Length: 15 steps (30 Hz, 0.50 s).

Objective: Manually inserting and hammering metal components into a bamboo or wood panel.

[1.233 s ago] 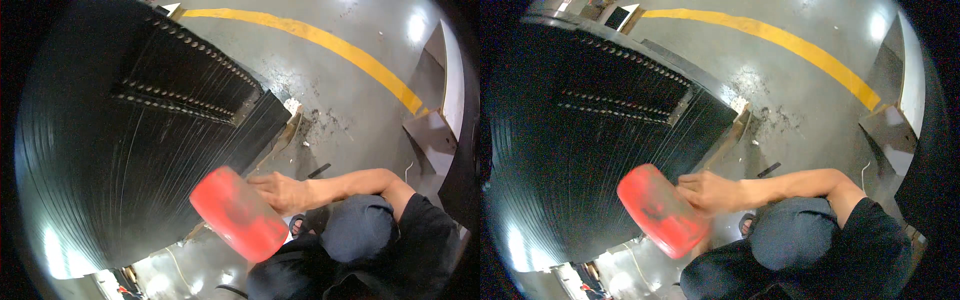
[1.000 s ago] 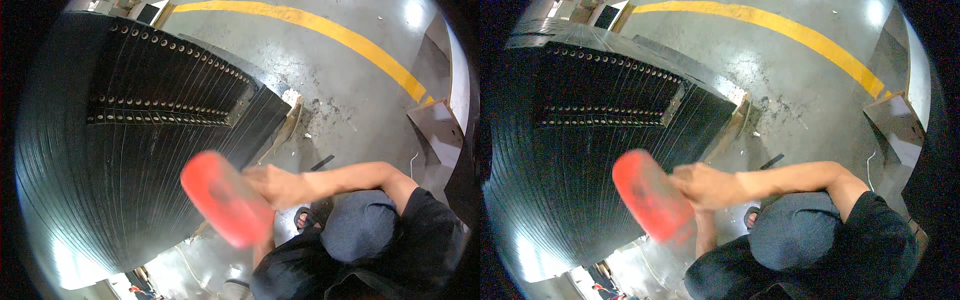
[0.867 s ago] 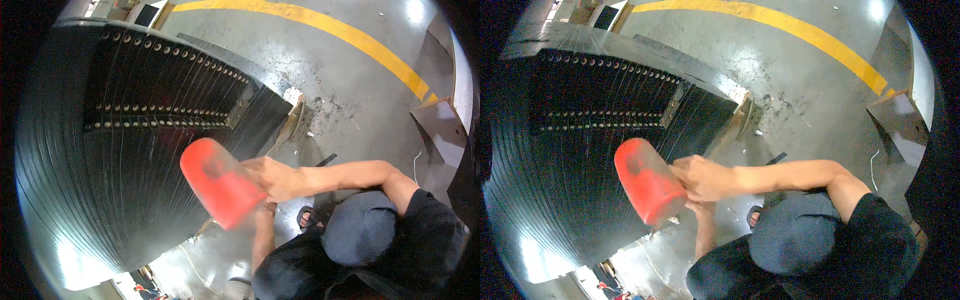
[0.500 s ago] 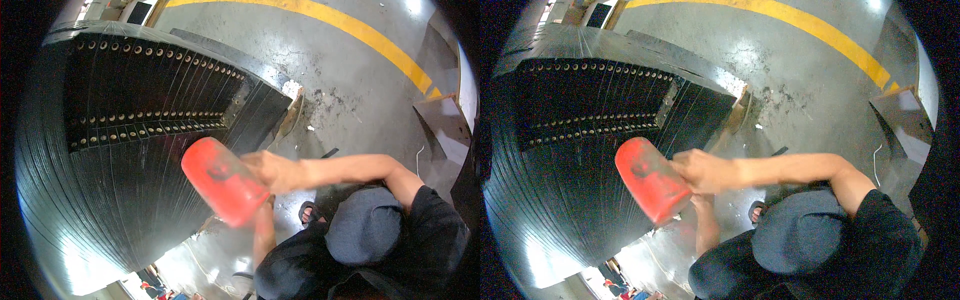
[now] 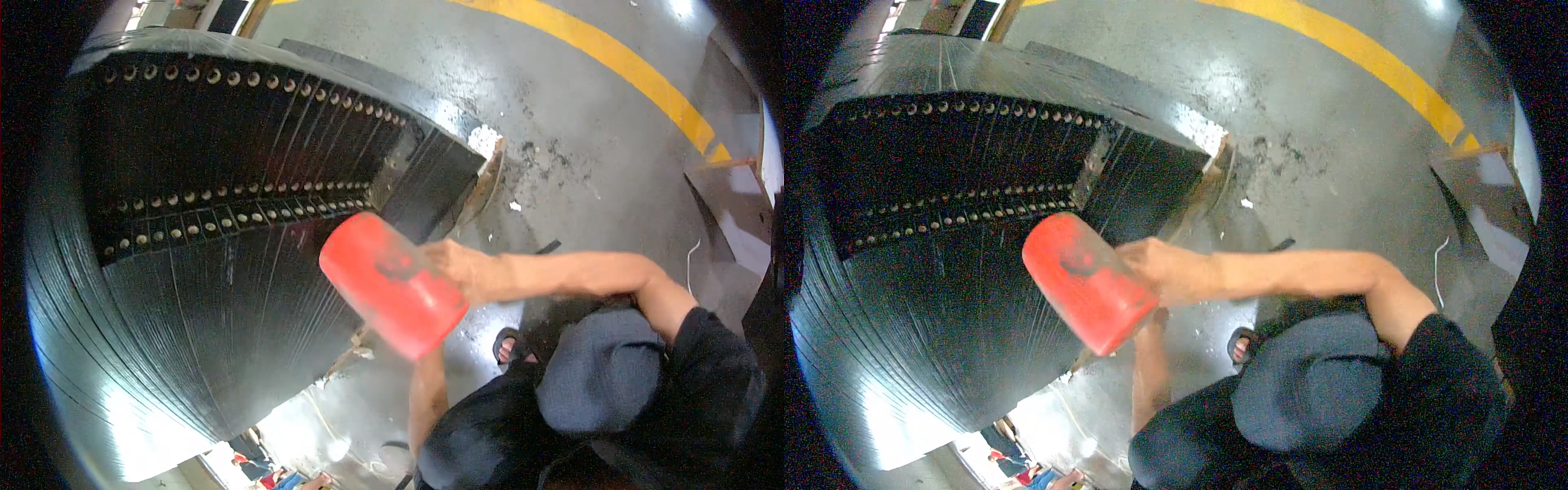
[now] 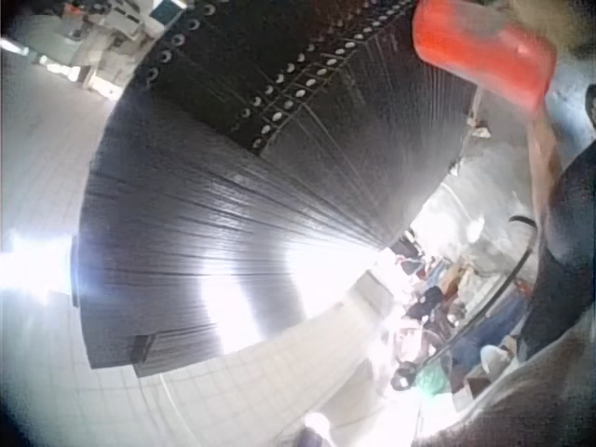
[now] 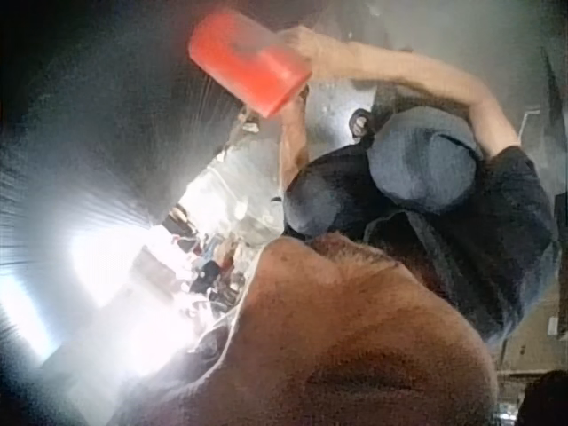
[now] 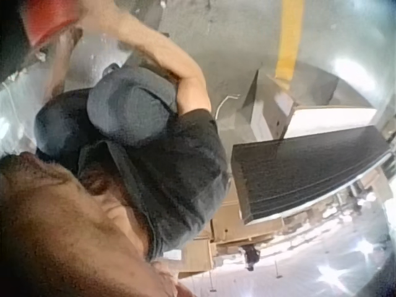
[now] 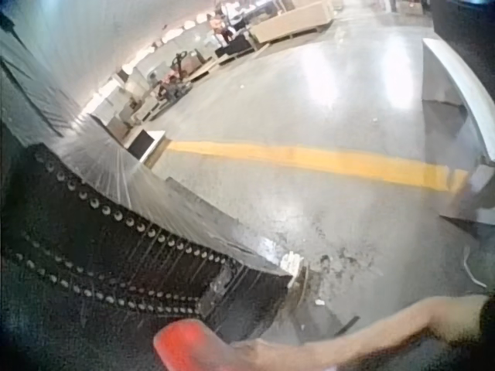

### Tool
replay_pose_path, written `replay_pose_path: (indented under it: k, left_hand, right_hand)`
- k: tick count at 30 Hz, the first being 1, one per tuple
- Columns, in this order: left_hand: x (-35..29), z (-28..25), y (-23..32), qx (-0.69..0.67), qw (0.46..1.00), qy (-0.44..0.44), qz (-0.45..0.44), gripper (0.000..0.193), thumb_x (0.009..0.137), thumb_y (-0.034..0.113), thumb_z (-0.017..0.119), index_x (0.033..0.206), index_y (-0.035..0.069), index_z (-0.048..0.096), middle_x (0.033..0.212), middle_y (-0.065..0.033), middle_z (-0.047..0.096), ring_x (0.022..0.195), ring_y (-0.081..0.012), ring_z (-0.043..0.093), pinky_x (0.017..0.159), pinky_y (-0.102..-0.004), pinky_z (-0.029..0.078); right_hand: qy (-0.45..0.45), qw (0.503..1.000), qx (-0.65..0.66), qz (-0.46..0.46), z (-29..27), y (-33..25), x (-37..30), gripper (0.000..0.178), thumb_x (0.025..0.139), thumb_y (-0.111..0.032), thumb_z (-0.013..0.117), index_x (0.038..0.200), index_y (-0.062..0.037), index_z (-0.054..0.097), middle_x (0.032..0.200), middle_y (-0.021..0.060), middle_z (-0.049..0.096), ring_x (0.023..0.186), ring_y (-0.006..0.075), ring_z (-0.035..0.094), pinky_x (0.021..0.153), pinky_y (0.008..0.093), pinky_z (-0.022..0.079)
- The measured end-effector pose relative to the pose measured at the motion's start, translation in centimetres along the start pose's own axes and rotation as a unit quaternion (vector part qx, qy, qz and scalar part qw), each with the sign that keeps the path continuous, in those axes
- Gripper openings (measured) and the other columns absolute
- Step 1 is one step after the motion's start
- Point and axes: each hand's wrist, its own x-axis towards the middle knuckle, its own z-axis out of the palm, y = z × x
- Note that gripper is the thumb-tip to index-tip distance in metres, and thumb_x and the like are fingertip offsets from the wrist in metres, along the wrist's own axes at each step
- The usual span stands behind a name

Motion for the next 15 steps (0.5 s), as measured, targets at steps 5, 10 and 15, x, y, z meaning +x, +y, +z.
replay_pose_path:
  k: [5, 10, 15]
  left_hand:
    - [-0.5, 0.9, -0.3, -0.003, 1.0, 0.006, -0.004, 0.038, 0.093, 0.024, 0.06, 0.116, -0.005, 0.053, 0.101, -0.0126, 0.062, 0.088, -0.0205, 0.061, 0.074, -0.0309, 0.05]
    - [0.7, -1.1, 0.6, 0.009, 1.0, 0.021, 0.012, 0.037, 0.093, 0.024, 0.06, 0.116, -0.005, 0.053, 0.101, -0.0126, 0.062, 0.088, -0.0204, 0.061, 0.074, -0.0308, 0.05]
    - [1.1, 0.8, -0.1, 0.003, 1.0, 0.001, 0.01, 0.037, 0.093, 0.024, 0.06, 0.116, -0.005, 0.054, 0.101, -0.0125, 0.062, 0.088, -0.0204, 0.061, 0.073, -0.0308, 0.05]
  right_hand:
    - [-0.039, 0.998, -0.018, 0.036, -0.5, -2.4, -1.5, 0.038, 0.076, -0.013, 0.063, 0.107, 0.0062, 0.053, 0.096, 0.0233, 0.06, 0.091, 0.04, 0.059, 0.078, 0.0441, 0.053]
    - [0.011, 0.997, -0.014, -0.078, 1.2, -1.4, -1.8, 0.031, 0.076, -0.013, 0.062, 0.102, 0.0029, 0.055, 0.093, 0.0217, 0.06, 0.089, 0.0384, 0.06, 0.076, 0.0428, 0.053]
    - [0.0, 1.0, -0.016, 0.016, -1.9, -0.7, -0.5, 0.03, 0.073, -0.014, 0.065, 0.097, -0.0012, 0.054, 0.088, 0.0188, 0.059, 0.083, 0.0377, 0.058, 0.069, 0.0445, 0.051]
